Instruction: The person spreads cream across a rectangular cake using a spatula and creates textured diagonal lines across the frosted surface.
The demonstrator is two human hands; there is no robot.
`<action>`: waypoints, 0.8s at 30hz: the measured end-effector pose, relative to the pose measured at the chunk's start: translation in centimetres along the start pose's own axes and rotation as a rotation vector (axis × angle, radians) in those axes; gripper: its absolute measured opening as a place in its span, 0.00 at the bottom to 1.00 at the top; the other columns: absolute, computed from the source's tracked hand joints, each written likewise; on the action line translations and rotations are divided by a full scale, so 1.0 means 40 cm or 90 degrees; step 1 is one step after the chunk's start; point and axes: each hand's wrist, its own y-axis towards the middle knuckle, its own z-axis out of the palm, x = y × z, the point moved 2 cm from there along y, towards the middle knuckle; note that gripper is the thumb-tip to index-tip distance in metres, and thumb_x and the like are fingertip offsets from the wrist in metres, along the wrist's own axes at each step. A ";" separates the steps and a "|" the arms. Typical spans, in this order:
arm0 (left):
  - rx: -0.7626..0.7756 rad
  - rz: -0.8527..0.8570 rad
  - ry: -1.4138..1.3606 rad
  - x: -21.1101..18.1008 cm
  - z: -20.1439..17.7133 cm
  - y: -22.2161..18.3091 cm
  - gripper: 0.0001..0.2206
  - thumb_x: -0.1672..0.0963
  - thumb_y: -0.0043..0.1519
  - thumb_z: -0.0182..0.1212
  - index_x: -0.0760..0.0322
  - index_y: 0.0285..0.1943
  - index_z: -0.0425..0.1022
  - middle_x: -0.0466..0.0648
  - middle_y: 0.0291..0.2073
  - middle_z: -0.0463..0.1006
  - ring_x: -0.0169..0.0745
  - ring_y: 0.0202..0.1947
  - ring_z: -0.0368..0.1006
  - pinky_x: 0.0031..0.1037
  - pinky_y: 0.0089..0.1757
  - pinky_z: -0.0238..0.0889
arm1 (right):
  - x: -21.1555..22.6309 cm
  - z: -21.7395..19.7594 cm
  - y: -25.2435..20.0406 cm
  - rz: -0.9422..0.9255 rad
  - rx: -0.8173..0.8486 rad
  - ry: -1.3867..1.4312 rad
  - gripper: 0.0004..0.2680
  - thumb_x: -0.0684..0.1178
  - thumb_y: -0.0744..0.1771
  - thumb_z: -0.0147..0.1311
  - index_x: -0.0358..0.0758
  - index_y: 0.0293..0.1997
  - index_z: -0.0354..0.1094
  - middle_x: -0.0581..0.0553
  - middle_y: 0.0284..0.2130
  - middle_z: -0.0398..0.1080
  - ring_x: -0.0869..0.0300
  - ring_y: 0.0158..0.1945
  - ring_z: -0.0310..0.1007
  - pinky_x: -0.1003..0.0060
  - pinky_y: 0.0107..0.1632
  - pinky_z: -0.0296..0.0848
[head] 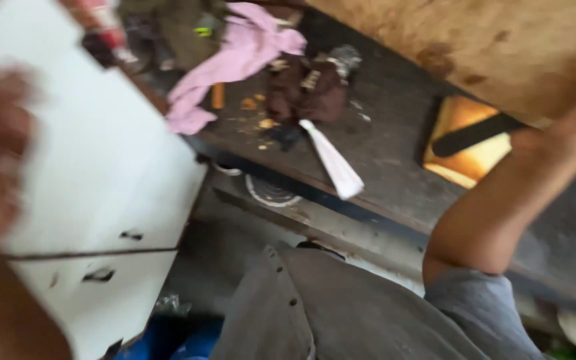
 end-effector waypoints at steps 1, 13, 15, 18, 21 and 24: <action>0.075 0.026 -0.218 -0.077 0.094 -0.037 0.31 0.43 0.65 0.56 0.60 0.72 0.59 0.60 0.63 0.71 0.56 0.60 0.70 0.44 0.57 0.62 | -0.023 -0.074 0.008 -0.073 -0.021 -0.079 0.19 0.48 0.69 0.56 0.29 0.65 0.60 0.33 0.58 0.68 0.46 0.57 0.70 0.51 0.58 0.68; 0.071 -0.322 -0.244 -0.471 1.512 -0.019 0.43 0.40 0.52 0.66 0.69 0.69 0.60 0.64 0.59 0.72 0.67 0.55 0.71 0.47 0.52 0.64 | -0.448 0.064 -0.206 -0.156 0.357 -0.770 0.15 0.44 0.56 0.63 0.38 0.45 0.74 0.39 0.30 0.73 0.44 0.34 0.75 0.50 0.37 0.75; 0.123 -0.387 -0.183 -0.490 1.520 -0.009 0.36 0.42 0.53 0.65 0.65 0.65 0.66 0.62 0.56 0.74 0.68 0.53 0.72 0.49 0.50 0.66 | -0.474 0.097 -0.248 -0.113 0.503 -0.808 0.08 0.45 0.57 0.65 0.42 0.33 0.71 0.41 0.26 0.71 0.45 0.33 0.74 0.50 0.35 0.73; 0.155 -0.356 -0.130 -0.465 1.516 0.043 0.22 0.46 0.58 0.62 0.59 0.55 0.79 0.58 0.50 0.80 0.65 0.52 0.74 0.48 0.50 0.68 | -0.471 0.118 -0.291 -0.152 0.500 -0.714 0.08 0.41 0.59 0.61 0.40 0.36 0.69 0.44 0.29 0.72 0.48 0.35 0.75 0.52 0.39 0.74; 0.026 -0.283 -0.210 -0.400 1.518 0.044 0.19 0.47 0.60 0.63 0.62 0.51 0.80 0.59 0.47 0.81 0.67 0.50 0.74 0.49 0.48 0.67 | -0.470 0.079 -0.281 -0.154 0.466 -0.727 0.12 0.41 0.54 0.59 0.39 0.36 0.69 0.43 0.27 0.71 0.47 0.33 0.74 0.52 0.38 0.73; -0.031 -0.253 -0.274 -0.299 1.483 0.054 0.18 0.49 0.61 0.64 0.63 0.53 0.80 0.58 0.47 0.83 0.63 0.50 0.78 0.46 0.49 0.71 | -0.478 0.030 -0.272 -0.119 0.455 -0.780 0.09 0.40 0.56 0.61 0.41 0.33 0.68 0.44 0.26 0.70 0.48 0.32 0.73 0.52 0.38 0.72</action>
